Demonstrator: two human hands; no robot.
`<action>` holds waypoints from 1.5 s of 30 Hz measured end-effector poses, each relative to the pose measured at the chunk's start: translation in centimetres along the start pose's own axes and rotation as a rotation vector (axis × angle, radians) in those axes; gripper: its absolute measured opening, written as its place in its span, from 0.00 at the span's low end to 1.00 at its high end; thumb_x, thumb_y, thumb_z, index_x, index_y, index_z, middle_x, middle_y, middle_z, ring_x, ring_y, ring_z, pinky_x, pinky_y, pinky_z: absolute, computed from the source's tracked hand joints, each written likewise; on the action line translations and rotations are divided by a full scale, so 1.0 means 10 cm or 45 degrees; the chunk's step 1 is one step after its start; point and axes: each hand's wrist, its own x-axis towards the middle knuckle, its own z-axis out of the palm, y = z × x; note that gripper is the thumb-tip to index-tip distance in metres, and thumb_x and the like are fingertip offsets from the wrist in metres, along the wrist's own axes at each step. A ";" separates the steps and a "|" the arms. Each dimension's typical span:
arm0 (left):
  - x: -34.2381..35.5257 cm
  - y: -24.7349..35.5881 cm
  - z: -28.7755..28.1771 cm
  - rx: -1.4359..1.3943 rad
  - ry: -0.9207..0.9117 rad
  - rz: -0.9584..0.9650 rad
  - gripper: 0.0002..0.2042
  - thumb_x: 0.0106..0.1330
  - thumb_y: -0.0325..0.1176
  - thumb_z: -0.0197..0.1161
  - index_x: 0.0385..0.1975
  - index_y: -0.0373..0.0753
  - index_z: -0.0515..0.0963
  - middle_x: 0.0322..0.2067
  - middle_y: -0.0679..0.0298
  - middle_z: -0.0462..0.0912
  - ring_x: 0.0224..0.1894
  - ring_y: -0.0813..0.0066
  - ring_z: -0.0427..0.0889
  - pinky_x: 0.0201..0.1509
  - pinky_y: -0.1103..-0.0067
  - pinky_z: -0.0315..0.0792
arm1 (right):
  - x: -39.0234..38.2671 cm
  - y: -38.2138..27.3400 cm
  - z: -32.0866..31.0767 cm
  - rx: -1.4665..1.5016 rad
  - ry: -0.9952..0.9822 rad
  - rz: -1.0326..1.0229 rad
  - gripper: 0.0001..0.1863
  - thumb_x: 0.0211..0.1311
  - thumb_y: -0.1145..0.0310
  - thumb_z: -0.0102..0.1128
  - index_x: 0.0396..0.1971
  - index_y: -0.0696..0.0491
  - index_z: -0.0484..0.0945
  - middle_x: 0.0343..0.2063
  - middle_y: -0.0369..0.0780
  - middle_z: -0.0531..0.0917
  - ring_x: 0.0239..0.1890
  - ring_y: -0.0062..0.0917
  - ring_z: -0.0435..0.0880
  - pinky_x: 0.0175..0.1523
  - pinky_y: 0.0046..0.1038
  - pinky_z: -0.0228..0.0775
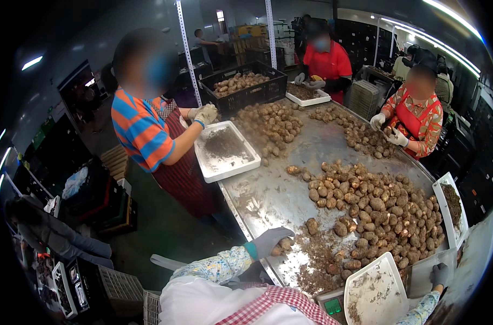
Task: The person scoops potatoes from a large pile on a metal table into a plastic container on a digital scale. After weighing, the person places the container into a larger black crate and applies a label to the top. The person repeats this process continuously.
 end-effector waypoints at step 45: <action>1.41 0.61 1.33 0.223 -0.223 0.211 0.15 0.65 0.34 0.56 0.50 0.37 0.77 0.46 0.52 0.79 0.51 0.54 0.78 0.59 0.67 0.71 | -3.47 -3.29 0.23 -0.168 0.258 -0.394 0.21 0.56 0.74 0.62 0.51 0.60 0.74 0.50 0.49 0.78 0.50 0.46 0.76 0.54 0.41 0.69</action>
